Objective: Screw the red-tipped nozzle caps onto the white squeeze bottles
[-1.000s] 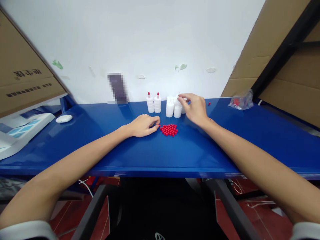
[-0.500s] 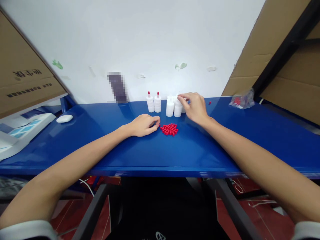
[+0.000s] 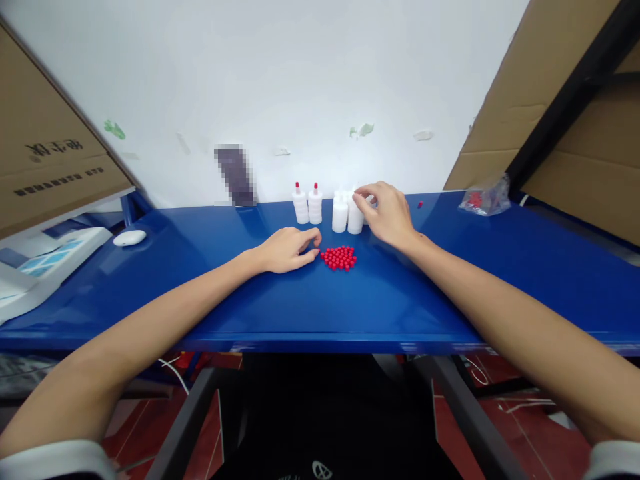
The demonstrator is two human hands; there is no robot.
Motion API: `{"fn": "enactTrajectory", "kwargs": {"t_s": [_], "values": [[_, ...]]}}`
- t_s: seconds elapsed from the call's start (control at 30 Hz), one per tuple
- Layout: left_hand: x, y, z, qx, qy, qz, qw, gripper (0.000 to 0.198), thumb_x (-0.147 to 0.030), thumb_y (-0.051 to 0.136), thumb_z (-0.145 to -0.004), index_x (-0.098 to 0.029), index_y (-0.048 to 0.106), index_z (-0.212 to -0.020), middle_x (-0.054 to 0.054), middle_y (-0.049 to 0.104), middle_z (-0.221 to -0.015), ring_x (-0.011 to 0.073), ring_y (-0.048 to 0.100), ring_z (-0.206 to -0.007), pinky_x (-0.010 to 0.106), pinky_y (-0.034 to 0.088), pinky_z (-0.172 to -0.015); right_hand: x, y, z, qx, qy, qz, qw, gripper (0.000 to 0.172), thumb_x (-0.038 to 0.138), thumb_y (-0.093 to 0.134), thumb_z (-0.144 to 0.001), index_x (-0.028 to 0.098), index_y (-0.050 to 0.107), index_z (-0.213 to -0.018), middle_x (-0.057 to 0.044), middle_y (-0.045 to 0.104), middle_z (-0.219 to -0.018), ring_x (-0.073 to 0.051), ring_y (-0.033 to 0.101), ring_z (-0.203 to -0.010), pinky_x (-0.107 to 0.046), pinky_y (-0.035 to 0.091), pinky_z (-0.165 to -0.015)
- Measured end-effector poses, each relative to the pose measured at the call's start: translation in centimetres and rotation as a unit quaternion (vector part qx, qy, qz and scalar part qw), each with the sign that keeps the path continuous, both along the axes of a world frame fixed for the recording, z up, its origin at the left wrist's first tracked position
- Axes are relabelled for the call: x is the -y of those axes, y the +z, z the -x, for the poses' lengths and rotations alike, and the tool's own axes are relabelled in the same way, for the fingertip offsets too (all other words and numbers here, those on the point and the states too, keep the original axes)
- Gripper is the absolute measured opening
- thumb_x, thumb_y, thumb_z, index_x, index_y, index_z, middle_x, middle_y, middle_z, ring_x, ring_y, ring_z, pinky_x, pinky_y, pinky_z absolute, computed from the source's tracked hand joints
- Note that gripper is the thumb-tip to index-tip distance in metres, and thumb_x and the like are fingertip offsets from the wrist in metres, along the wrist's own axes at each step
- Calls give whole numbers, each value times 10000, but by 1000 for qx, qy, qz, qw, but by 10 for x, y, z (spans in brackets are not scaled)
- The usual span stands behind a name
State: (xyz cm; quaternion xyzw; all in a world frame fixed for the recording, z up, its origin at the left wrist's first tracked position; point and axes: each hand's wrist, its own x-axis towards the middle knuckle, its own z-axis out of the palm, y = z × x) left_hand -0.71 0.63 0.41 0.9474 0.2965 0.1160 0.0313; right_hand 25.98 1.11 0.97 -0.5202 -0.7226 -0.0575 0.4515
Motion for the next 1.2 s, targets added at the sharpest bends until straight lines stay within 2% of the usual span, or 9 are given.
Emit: {"fn": "enactTrajectory", "kwargs": {"t_s": [0.13, 0.23, 0.37, 0.53, 0.67, 0.8, 0.97, 1.2], "values": [[-2, -1, 1, -4, -14, 2, 1000, 273, -369, 466, -973, -197, 625, -1113, -10, 625, -711, 165, 544, -621, 304, 337, -623, 4, 5, 2, -19, -28, -12, 999, 125, 286, 584, -883, 239, 693, -922, -91, 734, -893, -257, 654, -785, -427, 516, -763], [-3, -1, 2, -4, -24, 7, 1000, 250, -357, 462, -991, -197, 634, -1077, -13, 611, -694, 159, 538, -616, 300, 330, -625, 9, 11, 6, -16, -50, 27, 998, 87, 276, 581, -859, 238, 646, -816, -65, 680, -732, -244, 615, -690, -406, 479, -698], [-3, 0, 2, 0, -25, 13, 1000, 263, -382, 462, -1018, -193, 639, -1066, -10, 615, -701, 157, 539, -617, 299, 331, -625, 13, 15, 10, 26, -42, 116, 992, 248, 268, 559, -847, 239, 557, -601, -57, 629, -600, -241, 595, -633, -394, 432, -660], [-3, 0, 1, 13, -24, 22, 999, 243, -366, 493, -1004, -188, 655, -1039, -3, 633, -729, 160, 557, -640, 298, 345, -630, 12, 14, 10, 72, -20, 168, 983, 316, 231, 522, -833, 241, 503, -518, -42, 562, -532, -215, 551, -580, -383, 382, -623], [-5, -2, 1, 52, -34, 26, 998, 181, -312, 560, -951, -181, 685, -969, 18, 669, -823, 162, 597, -728, 296, 402, -682, 12, 12, 8, 121, -1, 192, 974, 335, 231, 519, -846, 247, 486, -513, -32, 542, -519, -193, 516, -550, -380, 371, -613], [-6, -5, 1, 96, -58, 20, 994, 182, -292, 571, -955, -174, 709, -973, 50, 723, -946, 167, 631, -812, 305, 463, -764, 13, 11, 7, 148, 20, 233, 961, 308, 251, 530, -856, 243, 547, -549, -46, 624, -581, -209, 574, -594, -385, 403, -636], [-5, -6, -2, 139, -58, 36, 988, 193, -259, 575, -979, -160, 735, -1021, 54, 758, -949, 154, 647, -772, 298, 493, -753, 15, 13, 7, 218, 44, 308, 925, 389, 309, 527, -890, 243, 449, -514, -38, 573, -534, -190, 532, -531, -377, 390, -588], [-9, -6, -2, 114, -74, 39, 990, 239, -192, 553, -978, -160, 778, -1051, 93, 734, -1050, 174, 673, -878, 331, 532, -838, 22, 22, 16, 250, 6, 384, 889, 381, 314, 519, -927, 221, 502, -558, -64, 633, -607, -192, 550, -553, -371, 394, -607]]}}
